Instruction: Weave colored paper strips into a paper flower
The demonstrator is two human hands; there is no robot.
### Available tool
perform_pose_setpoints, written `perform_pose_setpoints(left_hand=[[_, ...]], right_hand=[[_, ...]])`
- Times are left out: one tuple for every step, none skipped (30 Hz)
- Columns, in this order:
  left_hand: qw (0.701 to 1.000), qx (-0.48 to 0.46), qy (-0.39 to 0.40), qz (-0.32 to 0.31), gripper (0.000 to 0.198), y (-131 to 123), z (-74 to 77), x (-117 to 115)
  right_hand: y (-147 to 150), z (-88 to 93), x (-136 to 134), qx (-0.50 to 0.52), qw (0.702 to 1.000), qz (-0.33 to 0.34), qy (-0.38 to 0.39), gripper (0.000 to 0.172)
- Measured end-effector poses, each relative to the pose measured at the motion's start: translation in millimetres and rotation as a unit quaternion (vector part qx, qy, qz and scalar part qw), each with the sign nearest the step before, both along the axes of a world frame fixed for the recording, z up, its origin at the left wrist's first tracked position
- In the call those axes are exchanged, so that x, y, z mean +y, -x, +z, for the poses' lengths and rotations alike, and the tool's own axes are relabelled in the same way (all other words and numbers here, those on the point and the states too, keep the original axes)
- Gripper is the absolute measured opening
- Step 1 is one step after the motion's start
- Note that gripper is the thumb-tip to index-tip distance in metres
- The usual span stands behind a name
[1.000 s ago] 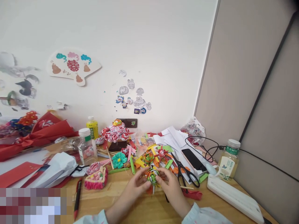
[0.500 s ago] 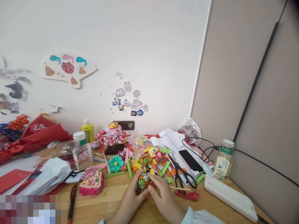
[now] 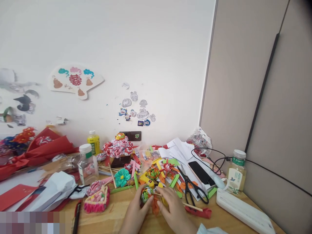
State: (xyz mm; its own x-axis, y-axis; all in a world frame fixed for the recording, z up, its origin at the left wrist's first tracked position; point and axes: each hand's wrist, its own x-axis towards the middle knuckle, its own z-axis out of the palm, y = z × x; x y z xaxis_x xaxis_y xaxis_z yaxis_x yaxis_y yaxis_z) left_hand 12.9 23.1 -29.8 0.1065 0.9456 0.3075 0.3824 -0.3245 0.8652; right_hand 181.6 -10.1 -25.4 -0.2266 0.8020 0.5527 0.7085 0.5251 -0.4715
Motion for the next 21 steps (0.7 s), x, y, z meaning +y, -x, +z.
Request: perform_pose_setpoints(left_hand=[[1.000,-0.009,-0.005,0.008,0.052,2.1,-0.4,1.2],[1.000,-0.018,-0.009,0.015,0.051,4.6,-0.7,2.4],[0.999,-0.027,-0.012,0.018,0.050,7.6,-0.9,3.4],[0.999,-0.034,-0.011,0.020,0.050,10.8,-1.0,4.1],[0.999,-0.039,-0.009,0.021,0.050,13.9,-1.0,4.5],[0.999,-0.042,-0.005,0.020,0.050,16.9,-1.0,4.5],[0.999,-0.043,-0.001,0.022,0.050,19.5,-0.8,4.3],[0.999,-0.043,0.004,0.026,0.049,21.6,-0.7,4.0],[0.999,-0.042,0.008,0.030,0.048,23.3,-0.7,3.7],[0.999,-0.041,0.011,0.033,0.047,24.5,-0.7,3.6],[0.999,-0.039,0.014,0.035,0.046,25.4,-1.0,3.7],[0.999,-0.036,0.014,0.033,0.046,26.2,-1.5,4.1],[0.999,-0.032,0.015,0.027,0.046,26.8,-2.2,4.7],[0.999,-0.028,0.017,0.026,0.046,27.5,-3.2,5.6],[0.999,-0.021,0.021,0.020,0.047,28.2,-4.5,6.6],[0.999,-0.016,0.024,0.015,0.048,28.9,-6.0,7.7],[1.000,-0.010,0.028,0.010,0.049,29.6,-7.9,8.6],[1.000,-0.005,0.030,0.004,0.051,30.0,-9.9,9.3],[1.000,-0.002,0.031,0.000,0.052,30.2,-12.0,9.5],[0.999,0.000,0.034,-0.008,0.052,30.0,-14.2,9.3],[0.999,-0.003,0.036,-0.016,0.053,29.4,-16.2,8.7]], right_hand=[[-2.6,-0.8,2.8,-0.003,1.000,-0.023,-0.006,0.040],[-5.2,-1.6,5.7,-0.004,0.999,-0.047,-0.005,0.041],[-7.7,-2.3,8.4,-0.009,0.998,-0.063,0.003,0.040],[-9.9,-2.9,10.8,-0.016,0.997,-0.072,0.017,0.036],[-11.6,-3.5,12.7,-0.022,0.996,-0.079,0.030,0.032],[-12.7,-4.1,14.2,-0.027,0.995,-0.083,0.040,0.030],[-13.3,-4.7,15.2,-0.030,0.995,-0.087,0.049,0.030],[-13.6,-5.3,15.8,-0.034,0.994,-0.089,0.054,0.030],[-13.6,-5.8,16.1,-0.037,0.994,-0.091,0.057,0.030],[-13.5,-6.3,16.3,-0.039,0.993,-0.093,0.060,0.030],[-13.6,-6.6,16.5,-0.042,0.993,-0.093,0.062,0.030],[-14.1,-6.7,16.9,-0.045,0.993,-0.093,0.064,0.030],[-15.2,-6.8,17.5,-0.048,0.992,-0.093,0.068,0.030],[-17.1,-6.8,18.4,-0.053,0.992,-0.091,0.070,0.029],[-19.9,-6.8,19.7,-0.059,0.992,-0.090,0.073,0.028],[-23.8,-7.1,21.4,-0.061,0.990,-0.100,0.072,0.027],[-28.8,-7.8,23.7,-0.059,0.990,-0.112,0.069,0.027],[-34.9,-8.9,26.4,-0.053,0.989,-0.124,0.052,0.027],[-41.9,-10.8,29.5,-0.048,0.989,-0.135,0.035,0.027],[-49.5,-13.2,32.8,-0.039,0.988,-0.150,0.019,0.028],[-57.1,-16.2,36.1,-0.032,0.986,-0.166,0.004,0.030]])
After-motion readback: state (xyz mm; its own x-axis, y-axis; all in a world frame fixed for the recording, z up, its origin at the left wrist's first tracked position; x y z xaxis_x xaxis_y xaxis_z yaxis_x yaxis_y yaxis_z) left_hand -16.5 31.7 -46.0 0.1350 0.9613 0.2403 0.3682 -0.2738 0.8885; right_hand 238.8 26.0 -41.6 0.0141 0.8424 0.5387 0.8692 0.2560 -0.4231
